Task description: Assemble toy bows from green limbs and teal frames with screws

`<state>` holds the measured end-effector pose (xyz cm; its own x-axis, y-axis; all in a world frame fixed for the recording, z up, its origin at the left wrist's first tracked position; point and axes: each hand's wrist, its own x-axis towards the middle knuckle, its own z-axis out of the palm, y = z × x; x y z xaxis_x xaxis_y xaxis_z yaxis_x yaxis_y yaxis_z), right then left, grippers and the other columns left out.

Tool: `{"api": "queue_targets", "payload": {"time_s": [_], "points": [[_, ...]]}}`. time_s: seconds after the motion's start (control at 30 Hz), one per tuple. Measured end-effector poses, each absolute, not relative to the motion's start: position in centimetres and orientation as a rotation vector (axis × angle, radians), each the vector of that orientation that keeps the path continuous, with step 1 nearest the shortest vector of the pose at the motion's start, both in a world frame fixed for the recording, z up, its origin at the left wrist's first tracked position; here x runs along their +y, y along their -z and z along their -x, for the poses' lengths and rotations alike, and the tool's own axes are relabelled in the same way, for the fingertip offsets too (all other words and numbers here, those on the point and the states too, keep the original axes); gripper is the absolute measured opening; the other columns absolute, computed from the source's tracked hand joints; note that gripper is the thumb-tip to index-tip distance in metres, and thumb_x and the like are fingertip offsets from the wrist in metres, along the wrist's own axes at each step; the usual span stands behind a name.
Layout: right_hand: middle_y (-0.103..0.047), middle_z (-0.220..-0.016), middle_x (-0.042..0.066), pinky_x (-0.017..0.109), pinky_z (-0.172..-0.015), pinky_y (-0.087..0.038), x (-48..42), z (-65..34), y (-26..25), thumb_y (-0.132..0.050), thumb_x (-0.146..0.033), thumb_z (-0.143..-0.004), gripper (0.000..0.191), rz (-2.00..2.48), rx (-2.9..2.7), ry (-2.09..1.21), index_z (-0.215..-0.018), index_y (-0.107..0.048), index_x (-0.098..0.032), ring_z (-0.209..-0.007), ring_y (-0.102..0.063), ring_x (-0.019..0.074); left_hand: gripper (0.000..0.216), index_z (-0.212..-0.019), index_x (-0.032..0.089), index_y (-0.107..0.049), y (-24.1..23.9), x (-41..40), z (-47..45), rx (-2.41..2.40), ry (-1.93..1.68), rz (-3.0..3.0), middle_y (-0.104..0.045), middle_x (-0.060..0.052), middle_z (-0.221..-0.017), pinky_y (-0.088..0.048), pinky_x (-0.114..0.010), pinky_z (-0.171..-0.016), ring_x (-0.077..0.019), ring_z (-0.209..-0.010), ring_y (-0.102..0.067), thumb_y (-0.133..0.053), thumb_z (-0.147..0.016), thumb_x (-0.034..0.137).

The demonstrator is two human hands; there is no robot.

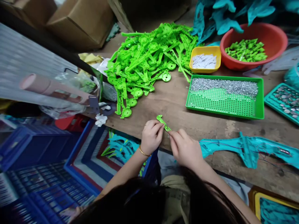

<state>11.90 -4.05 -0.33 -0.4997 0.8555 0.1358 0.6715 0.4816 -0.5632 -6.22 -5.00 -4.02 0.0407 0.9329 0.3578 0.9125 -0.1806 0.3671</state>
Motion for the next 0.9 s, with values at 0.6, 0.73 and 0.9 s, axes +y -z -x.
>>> {"api": "queue_targets", "payload": {"time_s": [0.6,0.73,0.9], "points": [[-0.064,-0.082,0.002,0.023,-0.066,-0.045,-4.1,-12.6,3.4,-0.047,-0.030,-0.095,0.020,1.180,-2.160,-0.871,-0.096,-0.064,-0.019,-0.073,-0.063,0.0132,0.035,-0.121,0.006,-0.058,4.5,-6.4,5.4,1.938,-0.272,-2.551,-0.060,-0.018,-0.118,-0.045,-0.045,-0.100,-0.0280,-0.117,-0.051,-0.037,-0.094,0.013],[-0.063,-0.081,0.003,0.024,-0.069,-0.045,-3.5,-12.7,3.1,-0.046,-0.032,-0.095,0.022,1.217,-2.095,-0.948,-0.087,-0.062,-0.019,-0.075,-0.061,0.0138,0.036,-0.122,0.012,-0.057,5.1,-6.1,7.4,1.748,-0.671,-2.346,-0.061,-0.014,-0.115,-0.050,-0.042,-0.096,-0.0232,-0.113,-0.053,-0.037,-0.093,0.011],[-0.065,-0.082,0.003,0.027,-0.073,-0.046,-3.3,-13.4,3.1,-0.047,-0.039,-0.092,0.025,1.246,-2.016,-1.040,-0.085,-0.063,-0.020,-0.078,-0.062,0.0159,0.029,-0.115,0.012,-0.062,4.8,-5.8,6.8,1.663,-0.946,-2.250,-0.061,-0.014,-0.119,-0.045,-0.045,-0.104,-0.0228,-0.119,-0.052,-0.044,-0.092,0.015]]}}
